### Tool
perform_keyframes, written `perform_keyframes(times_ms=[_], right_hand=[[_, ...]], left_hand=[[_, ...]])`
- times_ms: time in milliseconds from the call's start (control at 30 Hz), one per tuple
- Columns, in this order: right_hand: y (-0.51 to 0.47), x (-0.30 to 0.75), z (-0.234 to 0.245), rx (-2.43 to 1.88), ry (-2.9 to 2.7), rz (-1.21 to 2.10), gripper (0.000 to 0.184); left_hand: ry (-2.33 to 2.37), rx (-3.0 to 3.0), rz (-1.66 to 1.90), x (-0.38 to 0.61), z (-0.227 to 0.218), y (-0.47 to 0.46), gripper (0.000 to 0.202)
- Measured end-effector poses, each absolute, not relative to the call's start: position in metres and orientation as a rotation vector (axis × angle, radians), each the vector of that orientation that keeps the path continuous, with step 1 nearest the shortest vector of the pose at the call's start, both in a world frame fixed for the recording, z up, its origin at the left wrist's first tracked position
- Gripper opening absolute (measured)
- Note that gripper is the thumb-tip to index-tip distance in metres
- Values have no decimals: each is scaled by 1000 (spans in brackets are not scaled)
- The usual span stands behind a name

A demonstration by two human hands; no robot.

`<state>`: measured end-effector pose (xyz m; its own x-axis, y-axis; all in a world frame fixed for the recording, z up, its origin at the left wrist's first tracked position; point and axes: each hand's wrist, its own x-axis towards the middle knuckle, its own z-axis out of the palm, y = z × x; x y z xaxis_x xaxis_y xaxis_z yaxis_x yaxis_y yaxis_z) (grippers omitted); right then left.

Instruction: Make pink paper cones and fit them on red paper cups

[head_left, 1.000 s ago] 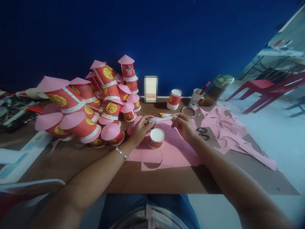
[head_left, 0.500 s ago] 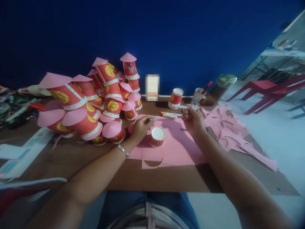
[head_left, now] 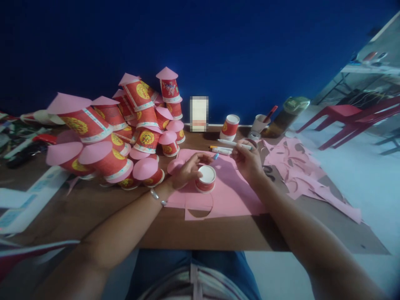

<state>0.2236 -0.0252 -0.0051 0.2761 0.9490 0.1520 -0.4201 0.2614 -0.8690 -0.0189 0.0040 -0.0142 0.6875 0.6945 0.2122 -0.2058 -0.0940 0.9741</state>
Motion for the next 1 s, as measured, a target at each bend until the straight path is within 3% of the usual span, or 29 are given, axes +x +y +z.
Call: perform_keyframes(times_ms=[167, 467, 633, 1000], right_hand=[[-23, 225, -4, -838, -743, 1058, 31], [-40, 200, 9, -803, -645, 1202, 40], [-59, 178, 11, -829, -894, 1259, 28], [-80, 160, 0, -780, -1133, 1349, 28]], left_hand=[[529, 1634, 537, -21, -12, -4, 76], [545, 847, 871, -13, -25, 6, 52], [559, 805, 869, -12, -23, 4, 45], [595, 858, 877, -9, -10, -3, 45]])
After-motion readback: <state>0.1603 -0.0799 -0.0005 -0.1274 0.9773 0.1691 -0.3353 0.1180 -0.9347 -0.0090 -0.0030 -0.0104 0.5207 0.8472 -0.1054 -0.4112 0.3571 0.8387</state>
